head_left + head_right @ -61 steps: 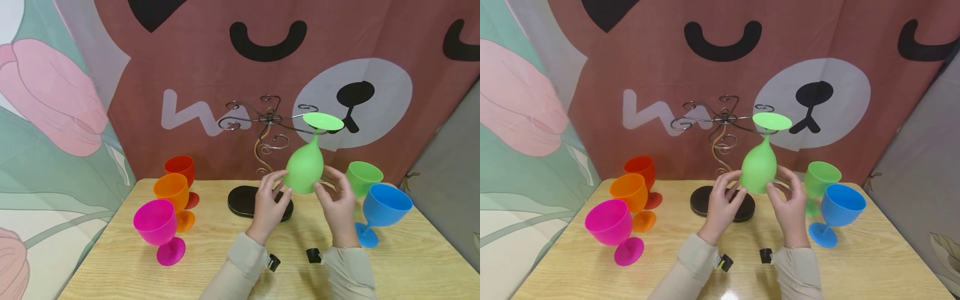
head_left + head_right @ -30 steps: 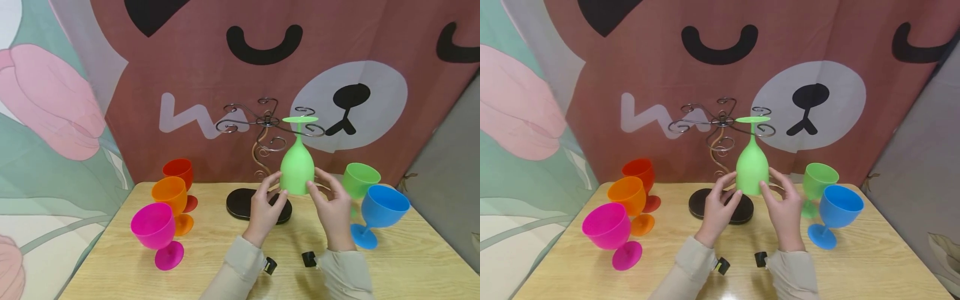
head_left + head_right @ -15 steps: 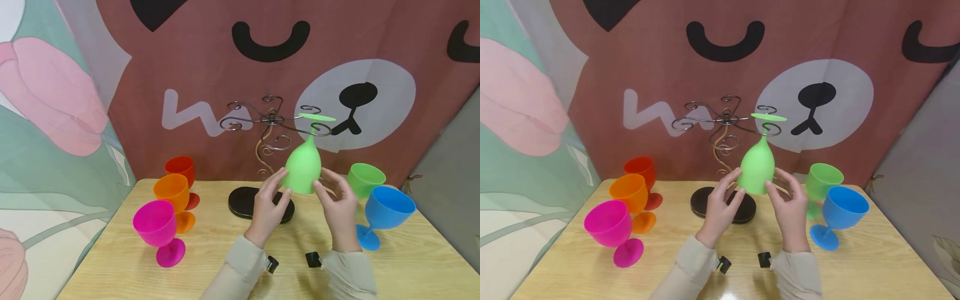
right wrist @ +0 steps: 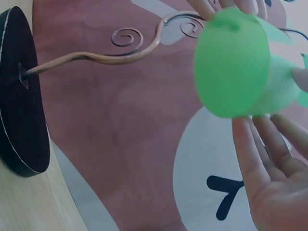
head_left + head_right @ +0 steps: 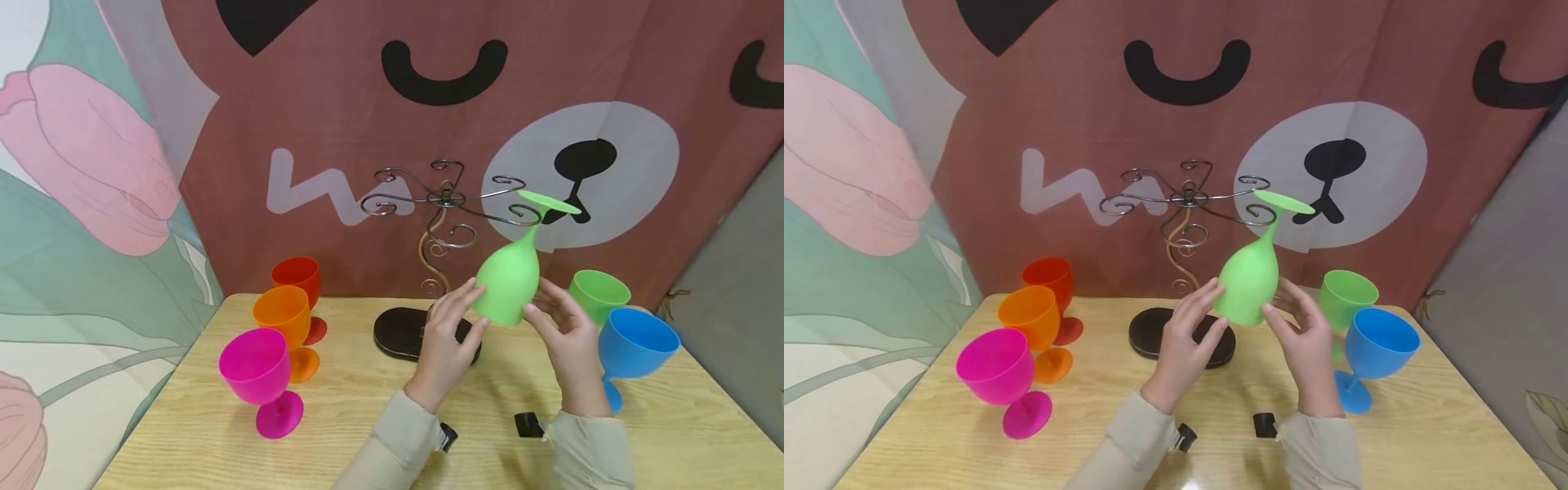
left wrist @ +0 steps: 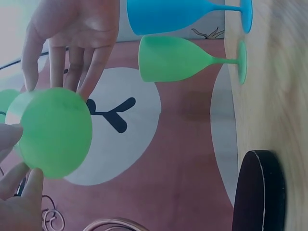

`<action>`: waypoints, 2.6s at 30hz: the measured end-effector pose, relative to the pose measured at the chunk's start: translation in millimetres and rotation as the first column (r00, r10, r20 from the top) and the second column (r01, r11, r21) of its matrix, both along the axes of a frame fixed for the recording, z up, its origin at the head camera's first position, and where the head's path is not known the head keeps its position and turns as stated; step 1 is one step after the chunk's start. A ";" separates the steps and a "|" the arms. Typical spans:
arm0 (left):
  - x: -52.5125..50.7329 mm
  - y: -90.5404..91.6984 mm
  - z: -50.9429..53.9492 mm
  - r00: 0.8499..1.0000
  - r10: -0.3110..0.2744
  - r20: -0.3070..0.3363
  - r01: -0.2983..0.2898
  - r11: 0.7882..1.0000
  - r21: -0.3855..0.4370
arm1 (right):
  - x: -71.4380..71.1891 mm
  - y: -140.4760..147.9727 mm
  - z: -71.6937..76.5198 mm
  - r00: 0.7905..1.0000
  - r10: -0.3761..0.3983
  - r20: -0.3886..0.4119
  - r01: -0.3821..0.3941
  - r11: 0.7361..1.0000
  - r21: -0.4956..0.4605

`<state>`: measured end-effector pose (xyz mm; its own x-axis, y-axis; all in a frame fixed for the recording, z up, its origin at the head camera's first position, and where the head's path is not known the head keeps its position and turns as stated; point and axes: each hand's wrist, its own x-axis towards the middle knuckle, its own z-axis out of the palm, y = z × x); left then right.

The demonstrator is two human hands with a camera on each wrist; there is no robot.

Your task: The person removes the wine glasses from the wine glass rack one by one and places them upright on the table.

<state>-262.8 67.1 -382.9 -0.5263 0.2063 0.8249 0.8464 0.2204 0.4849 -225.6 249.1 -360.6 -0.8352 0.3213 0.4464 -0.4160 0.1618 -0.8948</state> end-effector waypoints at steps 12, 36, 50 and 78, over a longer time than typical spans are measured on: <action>-3.4 -8.7 4.6 0.945 -0.250 0.213 0.202 0.953 0.224 | 0.6 12.0 -4.2 0.981 0.172 -0.093 -0.167 0.984 0.061; -21.6 -67.8 6.3 0.928 -0.305 0.215 0.263 0.944 0.200 | 1.3 -6.7 -4.8 0.693 0.697 -0.182 -0.721 0.664 -0.200; -30.4 -79.8 9.4 0.956 -0.276 0.095 0.248 0.940 0.235 | -3.1 -3.7 -5.3 0.577 0.815 0.053 -0.783 0.571 -0.248; -23.4 -63.0 17.6 0.635 -0.531 0.561 0.349 0.845 0.405 | -11.9 -6.2 -16.5 0.769 0.622 0.146 -0.631 0.776 0.014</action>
